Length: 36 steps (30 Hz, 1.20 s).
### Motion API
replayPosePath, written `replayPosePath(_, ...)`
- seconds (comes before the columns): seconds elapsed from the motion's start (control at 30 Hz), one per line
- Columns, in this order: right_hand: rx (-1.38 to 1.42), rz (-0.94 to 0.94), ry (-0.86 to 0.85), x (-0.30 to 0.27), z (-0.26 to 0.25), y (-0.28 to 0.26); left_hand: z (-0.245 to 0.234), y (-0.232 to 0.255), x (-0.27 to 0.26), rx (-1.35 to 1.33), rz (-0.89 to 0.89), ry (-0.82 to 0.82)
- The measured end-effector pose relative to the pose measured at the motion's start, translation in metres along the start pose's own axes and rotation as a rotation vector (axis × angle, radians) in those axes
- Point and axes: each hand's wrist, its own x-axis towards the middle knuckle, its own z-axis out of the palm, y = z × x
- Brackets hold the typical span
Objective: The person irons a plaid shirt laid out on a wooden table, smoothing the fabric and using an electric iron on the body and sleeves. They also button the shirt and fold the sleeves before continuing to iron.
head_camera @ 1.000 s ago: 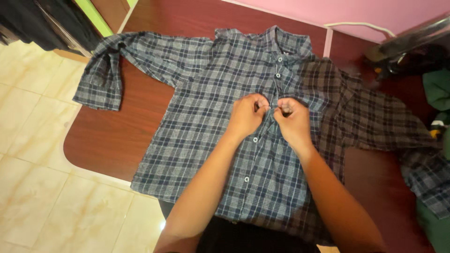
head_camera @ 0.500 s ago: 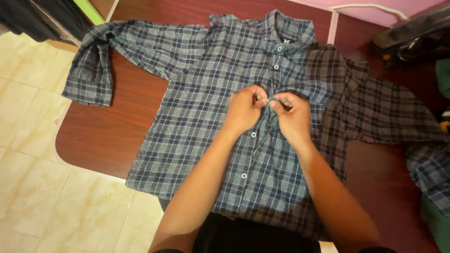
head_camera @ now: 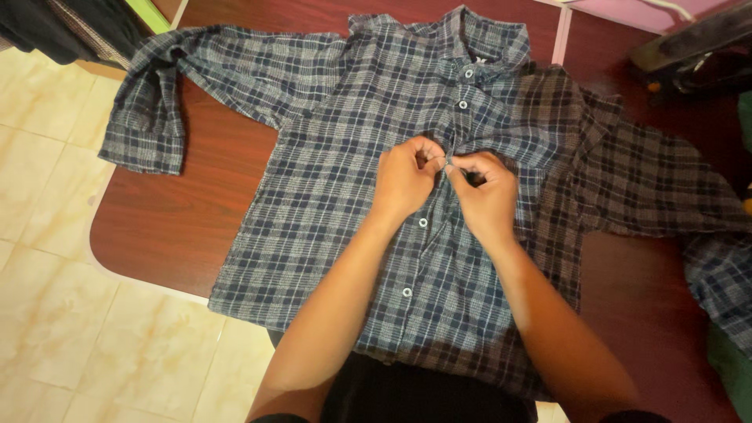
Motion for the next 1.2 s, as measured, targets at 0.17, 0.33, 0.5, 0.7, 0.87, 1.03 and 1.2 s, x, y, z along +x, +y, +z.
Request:
replayPosePath(0.17, -0.08, -0.151, 0.023, -0.001, -0.001, -0.007, 0.0, 0.004, -0.002, 0.034, -0.026, 0.024)
replayPosePath(0.33, -0.132, -0.124, 0.019, 0.002, 0.0, -0.003, 0.0, 0.003, -0.002, 0.043, -0.008, 0.013)
replayPosePath(0.5, -0.198, -0.209, 0.061, 0.001, 0.002, -0.001, -0.003, 0.003, -0.004, 0.001, 0.023, -0.019)
replayPosePath(0.7, -0.237, -0.202, 0.092, 0.0, 0.009, 0.003, -0.01, 0.013, -0.006, 0.043, 0.101, -0.076)
replayPosePath(0.87, -0.214, -0.244, 0.155, 0.001, 0.011, 0.004, -0.022, 0.02, -0.007, 0.221, 0.513, -0.129)
replayPosePath(1.03, -0.234, -0.227, 0.132, -0.001, 0.007, 0.0, -0.036, 0.027, 0.008, 0.628, 0.794, -0.126)
replayPosePath(1.2, -0.248, -0.286, 0.187, -0.004, 0.003, -0.003, -0.04, 0.027, 0.022, 0.55, 1.032, -0.184)
